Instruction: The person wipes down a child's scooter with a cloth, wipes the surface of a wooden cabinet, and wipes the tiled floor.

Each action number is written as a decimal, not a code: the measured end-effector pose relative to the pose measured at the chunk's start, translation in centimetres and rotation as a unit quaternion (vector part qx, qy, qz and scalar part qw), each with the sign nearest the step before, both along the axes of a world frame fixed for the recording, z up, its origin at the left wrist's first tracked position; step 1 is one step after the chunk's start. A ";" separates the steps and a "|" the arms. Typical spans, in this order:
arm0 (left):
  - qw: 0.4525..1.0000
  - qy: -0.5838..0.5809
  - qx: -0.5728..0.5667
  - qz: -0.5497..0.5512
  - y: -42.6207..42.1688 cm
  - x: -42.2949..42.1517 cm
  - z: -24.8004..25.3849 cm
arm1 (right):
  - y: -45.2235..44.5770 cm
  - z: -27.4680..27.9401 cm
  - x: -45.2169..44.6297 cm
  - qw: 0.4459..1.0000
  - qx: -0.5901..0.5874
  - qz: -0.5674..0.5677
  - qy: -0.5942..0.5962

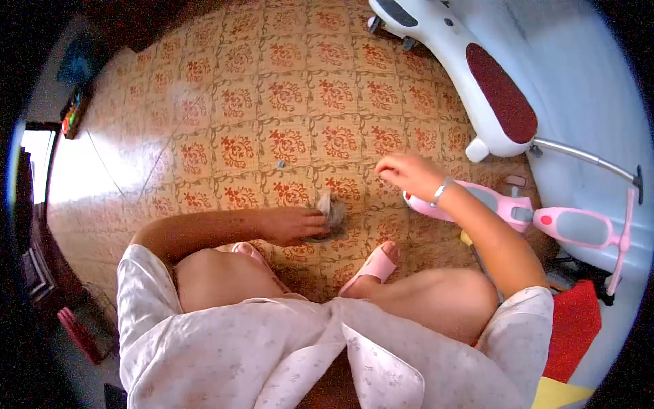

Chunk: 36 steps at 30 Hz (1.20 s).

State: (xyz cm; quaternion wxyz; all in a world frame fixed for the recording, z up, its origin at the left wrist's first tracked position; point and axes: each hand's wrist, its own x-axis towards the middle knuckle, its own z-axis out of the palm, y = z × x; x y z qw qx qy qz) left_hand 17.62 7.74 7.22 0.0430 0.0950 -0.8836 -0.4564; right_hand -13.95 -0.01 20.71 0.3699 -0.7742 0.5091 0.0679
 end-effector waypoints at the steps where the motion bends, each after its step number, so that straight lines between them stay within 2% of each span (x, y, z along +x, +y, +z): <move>1: 0.996 0.016 -0.080 -0.032 1.0 -0.3 -3.0 | -0.1 -1.2 0.5 0.998 -0.012 0.064 -0.023; 2: 0.984 0.032 -0.161 -0.063 1.8 -0.7 -6.0 | -0.1 -1.5 1.7 0.998 -0.010 0.068 -0.012; 3: 0.978 0.003 -0.190 -0.087 2.6 -0.6 -8.9 | 0.3 -1.7 3.3 0.994 0.016 0.098 0.039; 4: 0.978 0.011 -0.190 -0.083 2.6 -0.8 -10.4 | 0.7 -2.1 4.7 0.987 0.042 0.127 0.088; 5: 0.968 0.032 -0.213 -0.130 2.6 -0.8 -11.5 | 1.0 -3.1 5.7 0.986 0.044 0.129 0.096; 6: 0.954 0.051 -0.234 -0.179 2.3 -0.7 -10.9 | 1.5 -4.5 6.5 0.978 0.050 0.171 0.106; 7: 0.946 -0.007 -0.258 -0.198 2.0 -1.0 -10.1 | 2.0 -5.7 7.2 0.969 0.055 0.212 0.114; 8: 0.946 -0.003 -0.258 -0.196 1.5 -0.9 -9.9 | 2.5 -6.2 8.4 0.968 0.057 0.213 0.118; 10: 0.946 -0.039 -0.293 -0.134 0.5 -0.5 -9.9 | 3.5 -7.1 10.3 0.981 0.097 0.152 0.065; 11: 0.963 -0.111 -0.219 -0.106 0.1 -1.1 -9.8 | 3.9 -8.6 10.4 0.981 0.098 0.157 0.056; 12: 0.965 -0.109 -0.216 -0.103 -0.7 -0.5 -8.5 | 4.0 -8.9 10.8 0.980 0.102 0.160 0.058; 14: 0.910 -0.251 -0.328 0.013 -2.9 1.3 -6.5 | 4.0 -9.6 11.6 0.981 0.126 0.141 0.048; 16: 0.916 -0.266 -0.246 0.172 -4.1 4.5 -8.5 | 3.5 -10.7 11.5 0.981 0.129 0.139 0.032; 18: 0.879 -0.301 -0.200 0.312 -6.1 9.5 -7.1 | 2.7 -13.0 10.8 0.984 0.129 0.121 0.023; 20: 0.800 -0.380 -0.205 0.417 -6.6 16.1 -8.0 | 1.8 -13.1 11.4 0.983 0.133 0.121 0.029; 22: 0.666 -0.274 -0.139 0.680 -5.2 24.2 -8.8 | 1.1 -12.9 12.4 0.983 0.144 0.098 0.061; 23: 0.589 -0.275 -0.108 0.752 -5.5 28.1 -8.9 | 0.8 -12.9 13.1 0.982 0.144 0.096 0.076; 25: 0.488 -0.185 -0.129 0.843 -4.5 34.7 -8.6 | 0.9 -13.8 13.8 0.985 0.134 0.101 0.042; 26: 0.453 -0.131 -0.156 0.868 -4.0 37.1 -8.2 | 1.1 -14.2 14.2 0.987 0.127 0.095 0.017; 27: 0.440 -0.098 -0.179 0.874 -3.8 37.7 -6.1 | 1.4 -14.3 14.8 0.986 0.130 0.108 0.010; 28: 0.441 -0.118 -0.186 0.870 -3.2 37.6 -4.1 | 1.5 -14.3 15.5 0.985 0.133 0.107 0.007; 30: 0.445 -0.046 -0.199 0.872 -2.2 35.4 -1.9 | 1.9 -14.7 16.2 0.984 0.133 0.121 -0.004; 32: 0.505 -0.051 -0.210 0.835 -0.6 31.4 -0.5 | 2.7 -15.9 16.4 0.983 0.100 0.149 -0.041; 33: 0.509 -0.012 -0.141 0.849 -0.1 27.4 0.8 | 2.8 -15.5 17.1 0.981 0.099 0.162 -0.047; 34: 0.562 -0.018 -0.159 0.812 0.7 24.8 0.3 | 3.0 -14.4 17.7 0.980 0.129 0.148 -0.020; 35: 0.575 -0.012 -0.127 0.809 1.3 21.1 0.8 | 3.1 -13.8 18.1 0.979 0.157 0.132 0.010; 36: 0.611 0.008 -0.114 0.783 2.0 18.1 1.1 | 3.5 -14.3 17.9 0.978 0.156 0.139 0.009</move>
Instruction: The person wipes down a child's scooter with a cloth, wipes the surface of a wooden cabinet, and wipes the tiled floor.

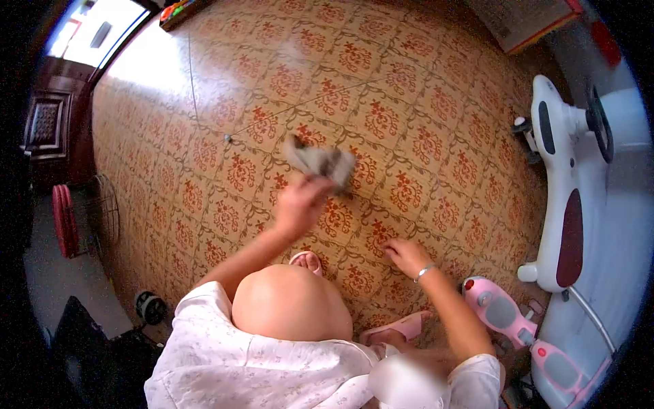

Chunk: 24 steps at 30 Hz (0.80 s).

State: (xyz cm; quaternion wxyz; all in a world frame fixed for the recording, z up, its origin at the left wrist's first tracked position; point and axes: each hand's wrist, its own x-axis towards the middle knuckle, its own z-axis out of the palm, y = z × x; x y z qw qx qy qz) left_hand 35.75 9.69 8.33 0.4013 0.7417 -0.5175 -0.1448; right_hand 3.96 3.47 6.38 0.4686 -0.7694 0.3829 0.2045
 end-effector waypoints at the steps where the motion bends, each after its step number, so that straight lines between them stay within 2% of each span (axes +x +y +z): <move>1: 0.996 -0.017 0.043 -0.070 1.2 -2.2 -1.1 | 0.3 -0.9 -0.6 0.999 -0.030 0.033 -0.016; 2: 0.948 0.225 0.212 -0.070 1.9 -4.7 -1.9 | 0.6 -1.3 -0.9 0.996 -0.059 0.066 -0.031; 3: 0.945 -0.056 0.214 -0.242 2.5 -6.1 -2.7 | 0.8 -1.2 -0.9 0.996 -0.048 0.063 -0.035; 4: 0.931 -0.203 0.070 -0.296 3.8 -7.2 -4.8 | 1.0 -1.2 -0.8 0.996 -0.046 0.068 -0.034; 6: 0.904 -0.233 -0.029 -0.356 5.0 -8.3 -7.4 | 1.3 -1.3 -0.4 0.998 0.002 0.057 -0.012; 7: 0.906 -0.232 -0.029 -0.354 5.0 -7.9 -8.3 | 1.2 -1.3 -0.2 0.998 0.002 0.059 -0.010; 8: 0.918 -0.140 0.058 -0.367 4.4 -7.0 -8.9 | 1.1 -1.4 -0.1 0.997 -0.002 0.070 -0.020; 10: 0.897 0.006 0.244 -0.368 2.7 -3.7 -8.7 | 1.3 -0.7 0.0 0.997 -0.001 0.071 -0.022; 11: 0.927 0.016 0.284 -0.244 2.0 -1.4 -6.8 | 0.9 0.1 0.5 0.998 -0.010 0.068 -0.008; 12: 0.956 0.024 0.266 -0.124 1.7 1.0 -5.1 | 0.6 0.5 0.9 0.998 -0.020 0.064 0.004; 13: 0.956 0.128 0.263 -0.033 1.3 4.3 -5.1 | 0.4 0.0 0.6 0.998 -0.023 0.057 -0.006; 15: 0.910 0.333 0.175 0.173 0.5 10.6 -5.0 | -0.2 0.0 0.5 0.999 -0.021 0.036 -0.008; 16: 0.837 0.461 0.117 0.270 -0.8 12.7 -2.2 | -0.4 -0.1 0.6 1.000 -0.014 0.017 -0.011; 19: 0.914 0.233 0.065 0.325 0.6 20.9 -3.2 | -0.7 -0.7 0.9 1.000 -0.009 -0.007 -0.021; 20: 0.941 0.123 0.029 0.315 0.9 22.9 -5.1 | -0.5 -0.9 0.9 0.999 -0.008 -0.019 -0.036; 21: 0.950 0.005 -0.003 0.313 0.6 23.3 -4.6 | -0.2 -0.1 1.4 0.999 0.015 -0.043 -0.004; 22: 0.951 -0.008 -0.036 0.307 0.6 22.8 -4.4 | 0.2 -0.4 1.6 0.999 0.013 -0.052 -0.002; 24: 0.970 0.074 -0.083 0.218 0.1 17.9 -2.5 | 1.0 -0.9 1.2 0.997 0.005 -0.035 -0.066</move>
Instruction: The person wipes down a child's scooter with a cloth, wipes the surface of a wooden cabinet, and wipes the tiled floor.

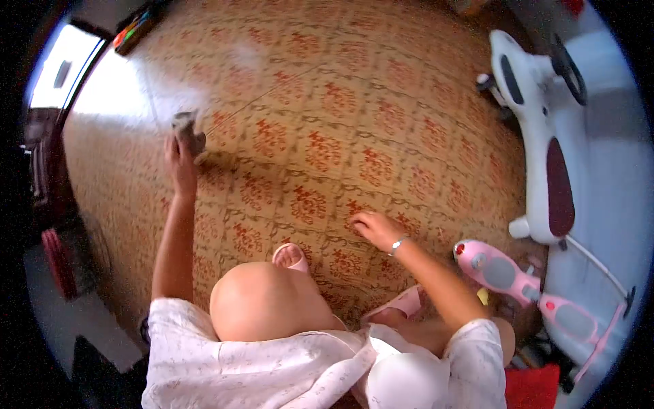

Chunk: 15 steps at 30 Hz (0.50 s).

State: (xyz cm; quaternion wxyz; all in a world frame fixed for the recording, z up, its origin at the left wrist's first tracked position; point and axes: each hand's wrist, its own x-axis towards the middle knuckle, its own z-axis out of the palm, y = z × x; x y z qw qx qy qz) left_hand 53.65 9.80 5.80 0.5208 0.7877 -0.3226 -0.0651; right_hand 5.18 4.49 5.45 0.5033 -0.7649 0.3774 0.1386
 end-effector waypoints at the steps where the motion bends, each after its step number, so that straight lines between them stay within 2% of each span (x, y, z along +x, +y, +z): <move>1: 0.998 0.037 -0.023 -0.055 -0.3 -3.1 0.4 | 0.1 0.4 0.3 0.999 0.006 0.004 0.032; 2: 0.990 0.001 0.099 -0.101 0.1 -5.6 0.2 | 0.6 0.2 0.4 0.999 0.012 -0.039 0.006; 3: 0.984 0.071 0.087 -0.136 0.0 -10.0 0.2 | 1.1 0.0 0.8 0.996 0.017 -0.080 -0.021; 5: 0.961 0.055 0.037 -0.268 0.3 -17.4 -0.9 | 1.6 0.6 2.8 0.963 -0.005 -0.212 -0.164; 6: 0.922 0.144 0.120 -0.339 0.5 -21.0 0.0 | 1.3 0.4 3.6 0.962 -0.012 -0.223 -0.156; 8: 0.832 0.279 0.058 -0.476 0.6 -27.0 1.0 | 0.0 -0.1 4.3 0.918 0.027 -0.384 -0.099; 9: 0.826 0.284 0.057 -0.484 0.3 -27.7 0.8 | -0.7 -0.2 4.4 0.891 0.036 -0.445 -0.087; 11: 0.781 0.119 0.180 -0.587 -0.1 -28.7 0.3 | -2.1 -2.3 2.6 0.883 0.004 -0.461 -0.086; 12: 0.778 0.131 0.167 -0.592 -0.9 -28.5 0.2 | -2.9 -3.9 0.9 0.868 0.000 -0.479 -0.133; 13: 0.770 0.026 0.166 -0.616 -1.6 -28.0 -0.5 | -4.0 -3.6 -0.5 0.876 -0.057 -0.471 -0.087; 14: 0.753 -0.080 0.163 -0.633 -2.0 -27.4 -1.4 | -4.9 -2.9 -1.9 0.880 -0.138 -0.443 -0.103; 15: 0.744 -0.149 0.180 -0.627 -2.2 -27.1 -1.8 | -5.9 -2.9 -3.6 0.888 -0.176 -0.420 -0.069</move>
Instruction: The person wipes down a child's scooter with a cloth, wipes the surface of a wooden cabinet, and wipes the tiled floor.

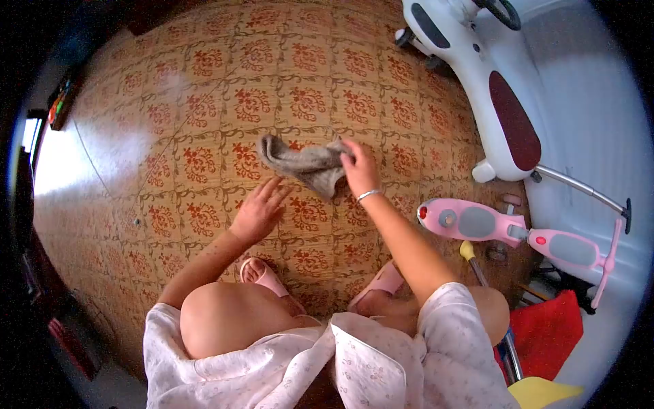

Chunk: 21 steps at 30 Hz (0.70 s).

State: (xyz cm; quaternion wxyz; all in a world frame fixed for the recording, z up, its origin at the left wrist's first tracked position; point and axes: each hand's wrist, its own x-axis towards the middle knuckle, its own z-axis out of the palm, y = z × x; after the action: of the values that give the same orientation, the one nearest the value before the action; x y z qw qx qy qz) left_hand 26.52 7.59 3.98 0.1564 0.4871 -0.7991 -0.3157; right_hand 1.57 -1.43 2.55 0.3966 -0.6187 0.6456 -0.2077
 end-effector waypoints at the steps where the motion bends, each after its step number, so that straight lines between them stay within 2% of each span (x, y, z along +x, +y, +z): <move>1: 1.000 0.004 0.001 -0.006 -0.2 0.2 -0.4 | -0.7 -0.2 -1.6 0.996 -0.062 0.011 0.060; 3: 0.996 -0.051 -0.062 -0.050 -1.1 0.3 -0.2 | -0.9 0.8 -2.9 0.983 -0.090 -0.084 0.137; 5: 0.994 -0.061 -0.052 -0.080 -2.1 0.1 -0.2 | -0.5 0.7 -3.4 0.976 -0.130 -0.042 0.169; 7: 0.980 -0.086 -0.082 -0.162 -3.8 -0.5 -0.9 | 1.0 1.7 -1.2 0.989 -0.090 0.038 0.110; 9: 0.971 -0.119 -0.090 -0.188 -5.3 -0.9 -2.0 | 2.2 -1.9 0.9 0.969 -0.084 0.137 0.189; 11: 0.961 -0.239 -0.057 -0.129 -6.9 -1.1 -2.1 | 2.8 -2.6 3.2 0.945 -0.017 0.181 0.271; 13: 0.959 -0.242 -0.097 -0.110 -8.9 0.8 -4.9 | 0.0 -3.3 4.3 0.928 -0.011 0.219 0.301; 16: 0.969 -0.241 -0.039 -0.049 -10.6 1.8 -5.8 | -4.3 -2.7 6.9 0.920 -0.042 0.227 0.318; 18: 0.959 -0.267 -0.052 -0.074 -8.6 1.2 -4.6 | -3.7 -3.1 7.5 0.917 -0.070 0.236 0.315; 20: 0.943 -0.294 -0.065 -0.144 -4.9 0.9 -3.7 | 0.5 -4.5 5.7 0.887 -0.177 0.299 0.304; 21: 0.934 -0.295 -0.054 -0.193 -2.0 0.8 -4.0 | 3.3 -4.0 4.2 0.879 -0.153 0.339 0.300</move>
State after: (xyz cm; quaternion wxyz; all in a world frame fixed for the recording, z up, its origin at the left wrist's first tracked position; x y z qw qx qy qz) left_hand 27.30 5.60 -0.04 -0.1239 0.3855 -0.9039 -0.1380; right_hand 5.76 1.88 -1.44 0.1304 -0.8854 0.4446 0.0381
